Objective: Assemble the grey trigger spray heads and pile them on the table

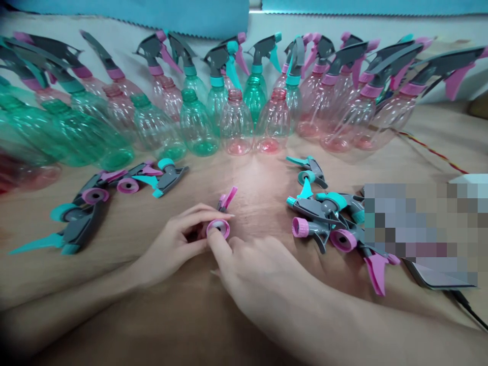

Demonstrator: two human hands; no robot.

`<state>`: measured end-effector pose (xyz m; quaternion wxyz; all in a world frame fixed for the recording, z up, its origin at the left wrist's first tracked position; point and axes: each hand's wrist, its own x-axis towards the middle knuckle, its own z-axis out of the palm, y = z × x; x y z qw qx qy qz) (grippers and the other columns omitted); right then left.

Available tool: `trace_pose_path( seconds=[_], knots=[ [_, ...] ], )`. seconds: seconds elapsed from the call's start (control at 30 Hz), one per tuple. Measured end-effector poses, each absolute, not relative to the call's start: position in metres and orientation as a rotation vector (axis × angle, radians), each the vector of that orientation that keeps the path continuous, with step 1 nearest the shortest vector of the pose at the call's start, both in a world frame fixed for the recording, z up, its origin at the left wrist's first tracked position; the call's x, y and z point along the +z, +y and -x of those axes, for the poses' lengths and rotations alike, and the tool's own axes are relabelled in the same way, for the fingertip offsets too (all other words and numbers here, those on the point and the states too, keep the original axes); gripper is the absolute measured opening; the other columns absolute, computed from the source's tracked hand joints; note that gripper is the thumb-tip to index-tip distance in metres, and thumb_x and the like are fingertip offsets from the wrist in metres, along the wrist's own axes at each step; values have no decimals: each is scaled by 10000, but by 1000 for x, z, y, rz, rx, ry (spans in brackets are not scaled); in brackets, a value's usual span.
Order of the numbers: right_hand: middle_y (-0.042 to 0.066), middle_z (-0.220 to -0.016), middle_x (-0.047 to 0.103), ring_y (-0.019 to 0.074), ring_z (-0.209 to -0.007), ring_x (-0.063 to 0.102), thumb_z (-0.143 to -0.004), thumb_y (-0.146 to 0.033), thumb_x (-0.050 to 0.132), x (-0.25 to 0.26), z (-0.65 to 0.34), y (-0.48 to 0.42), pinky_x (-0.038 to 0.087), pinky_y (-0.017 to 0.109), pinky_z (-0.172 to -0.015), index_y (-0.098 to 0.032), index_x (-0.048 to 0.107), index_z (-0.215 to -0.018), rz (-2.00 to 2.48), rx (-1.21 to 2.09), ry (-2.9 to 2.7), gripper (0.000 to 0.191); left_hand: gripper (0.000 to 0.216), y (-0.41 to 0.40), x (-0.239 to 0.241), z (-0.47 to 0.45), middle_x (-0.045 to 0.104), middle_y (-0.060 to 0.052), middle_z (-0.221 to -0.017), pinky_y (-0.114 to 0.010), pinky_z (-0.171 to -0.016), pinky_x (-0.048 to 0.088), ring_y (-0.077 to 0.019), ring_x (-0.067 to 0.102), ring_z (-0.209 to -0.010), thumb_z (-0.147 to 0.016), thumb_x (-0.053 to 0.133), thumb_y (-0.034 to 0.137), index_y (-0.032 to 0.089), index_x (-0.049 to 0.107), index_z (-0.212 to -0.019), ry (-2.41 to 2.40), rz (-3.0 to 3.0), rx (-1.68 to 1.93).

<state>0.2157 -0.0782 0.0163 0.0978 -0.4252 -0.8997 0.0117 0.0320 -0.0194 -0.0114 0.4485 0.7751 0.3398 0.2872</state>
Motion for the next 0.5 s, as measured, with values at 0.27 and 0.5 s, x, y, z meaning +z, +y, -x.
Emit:
trace_pose_path(
  seconds=[0.27,0.5],
  knots=[
    [-4,-516,618,134,-350,473,-880,-360,467,24,-222,-89,162,277,-391,-59,493,-1263,1420,-9,-2730,488,316,-20,-11,-32,626,-10,-1028,-285,-813,430,-161,584,-909,-805,689,168,261,671,-1106,869,-1894,707],
    [-35,-512,581,100,-328,407,-907,-336,447,28,-223,-84,122,269,-388,-143,514,-1247,1469,38,-2681,397,327,-20,-12,-31,612,-4,-1025,-250,-726,422,-146,574,-873,-810,685,160,269,665,-1118,845,-1896,731]
  ],
)
